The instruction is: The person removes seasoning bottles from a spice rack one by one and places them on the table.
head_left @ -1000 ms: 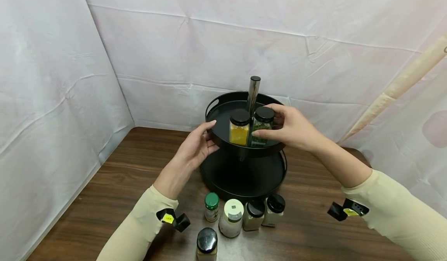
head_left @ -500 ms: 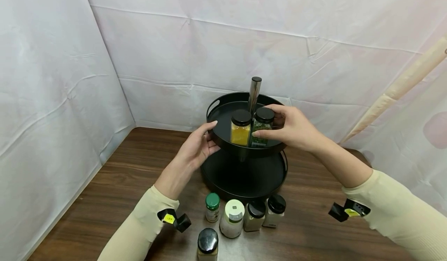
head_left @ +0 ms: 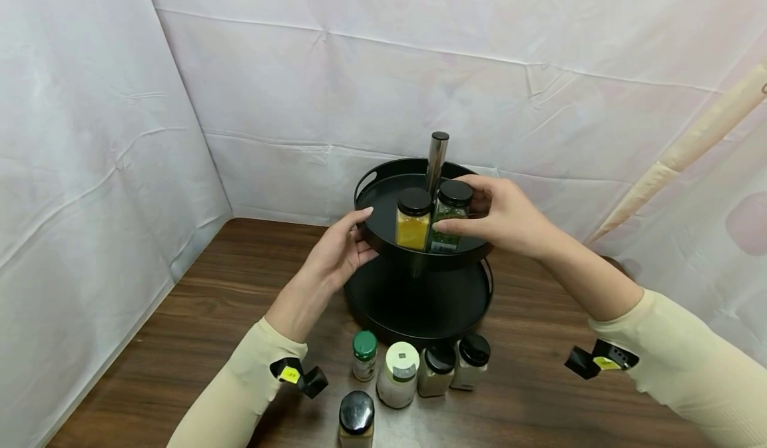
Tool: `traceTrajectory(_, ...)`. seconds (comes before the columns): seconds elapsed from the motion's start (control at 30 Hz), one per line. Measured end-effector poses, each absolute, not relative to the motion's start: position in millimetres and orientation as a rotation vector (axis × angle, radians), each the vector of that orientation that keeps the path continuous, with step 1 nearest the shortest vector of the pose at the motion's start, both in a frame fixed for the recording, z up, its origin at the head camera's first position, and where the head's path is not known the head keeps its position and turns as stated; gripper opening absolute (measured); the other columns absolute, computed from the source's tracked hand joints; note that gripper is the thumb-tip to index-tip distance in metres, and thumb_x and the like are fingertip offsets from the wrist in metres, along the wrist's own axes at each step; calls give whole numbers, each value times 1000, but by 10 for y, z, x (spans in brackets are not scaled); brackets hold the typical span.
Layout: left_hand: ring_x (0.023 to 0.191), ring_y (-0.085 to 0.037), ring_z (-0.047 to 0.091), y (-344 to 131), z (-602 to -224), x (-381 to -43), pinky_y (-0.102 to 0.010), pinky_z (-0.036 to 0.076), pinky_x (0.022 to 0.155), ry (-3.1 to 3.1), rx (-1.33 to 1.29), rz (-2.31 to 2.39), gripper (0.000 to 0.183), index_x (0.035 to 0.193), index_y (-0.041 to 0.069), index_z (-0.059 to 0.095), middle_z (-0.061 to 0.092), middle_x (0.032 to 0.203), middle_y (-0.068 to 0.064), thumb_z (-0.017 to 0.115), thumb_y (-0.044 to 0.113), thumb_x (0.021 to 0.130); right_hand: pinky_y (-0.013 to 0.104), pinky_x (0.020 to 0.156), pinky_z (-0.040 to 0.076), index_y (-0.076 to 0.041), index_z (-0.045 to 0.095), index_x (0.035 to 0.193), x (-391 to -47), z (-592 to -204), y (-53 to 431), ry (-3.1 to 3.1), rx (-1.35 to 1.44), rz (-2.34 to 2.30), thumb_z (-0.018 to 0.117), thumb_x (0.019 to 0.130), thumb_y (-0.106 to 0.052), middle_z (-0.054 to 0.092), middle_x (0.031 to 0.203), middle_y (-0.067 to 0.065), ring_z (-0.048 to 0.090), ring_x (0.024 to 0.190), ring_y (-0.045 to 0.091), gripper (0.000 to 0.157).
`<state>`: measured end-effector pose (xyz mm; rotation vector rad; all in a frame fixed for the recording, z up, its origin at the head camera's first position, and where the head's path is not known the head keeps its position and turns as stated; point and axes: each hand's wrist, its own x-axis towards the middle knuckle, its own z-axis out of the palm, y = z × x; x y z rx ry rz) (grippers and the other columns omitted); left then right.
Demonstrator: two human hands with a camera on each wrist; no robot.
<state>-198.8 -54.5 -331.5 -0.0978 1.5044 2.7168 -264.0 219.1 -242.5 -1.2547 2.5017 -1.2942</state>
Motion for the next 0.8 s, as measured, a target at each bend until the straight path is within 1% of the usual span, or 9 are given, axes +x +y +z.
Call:
traceTrajectory(0.17,76,-14,69,-549,-3315,-1987,-27,58,75,1506,-97,2718,26,121,7,55,66,92,-3,58,29,109,31,76,54,-10,69,134,-2632,-2413,2192,2500,-1252,-1291,89,89,-17,76,103,5,74,89,22,50)
traceTrajectory(0.27,76,-14,68,-551,-3315,-1986,-27,57,75,1507,-98,2719,26,122,7,55,66,92,-3,58,29,109,31,76,55,-10,69,134,-2630,-2401,2194,2496,-1254,-1300,89,89,-17,76,104,5,75,90,22,50)
traceTrajectory(0.33,76,-14,68,-557,-3316,-1984,-27,58,75,1508,-100,2719,26,122,7,55,66,92,-3,58,29,109,31,75,54,-11,70,133,-2624,-2382,2199,2504,-1249,-1302,89,89,-17,76,103,5,74,87,22,49)
traceTrajectory(0.5,77,-14,69,-562,-3317,-1984,-28,58,76,1510,-101,2717,26,123,7,56,67,93,-3,59,29,108,30,79,56,-12,69,134,-2580,-2289,2220,2530,-1219,-1318,89,89,-19,78,105,6,75,91,21,49)
traceTrajectory(0.57,78,-14,69,-562,-3317,-1985,-28,58,76,1513,-103,2716,26,122,7,56,67,93,-3,59,29,108,30,81,58,-11,69,135,-2559,-2246,2228,2527,-1215,-1335,89,90,-18,78,108,6,76,96,20,50)
traceTrajectory(0.7,78,-14,68,-564,-3319,-1988,-27,58,76,1514,-114,2717,24,121,8,56,66,94,-3,59,29,108,31,81,59,-9,68,134,-2522,-2176,2246,2505,-1216,-1370,89,89,-15,78,109,7,76,96,22,50)
traceTrajectory(0.8,78,-14,67,-569,-3323,-1989,-27,57,75,1514,-114,2716,24,121,8,56,66,94,-3,59,29,108,31,80,58,-10,69,133,-2485,-2125,2263,2496,-1219,-1385,89,90,-15,77,108,8,76,95,24,48)
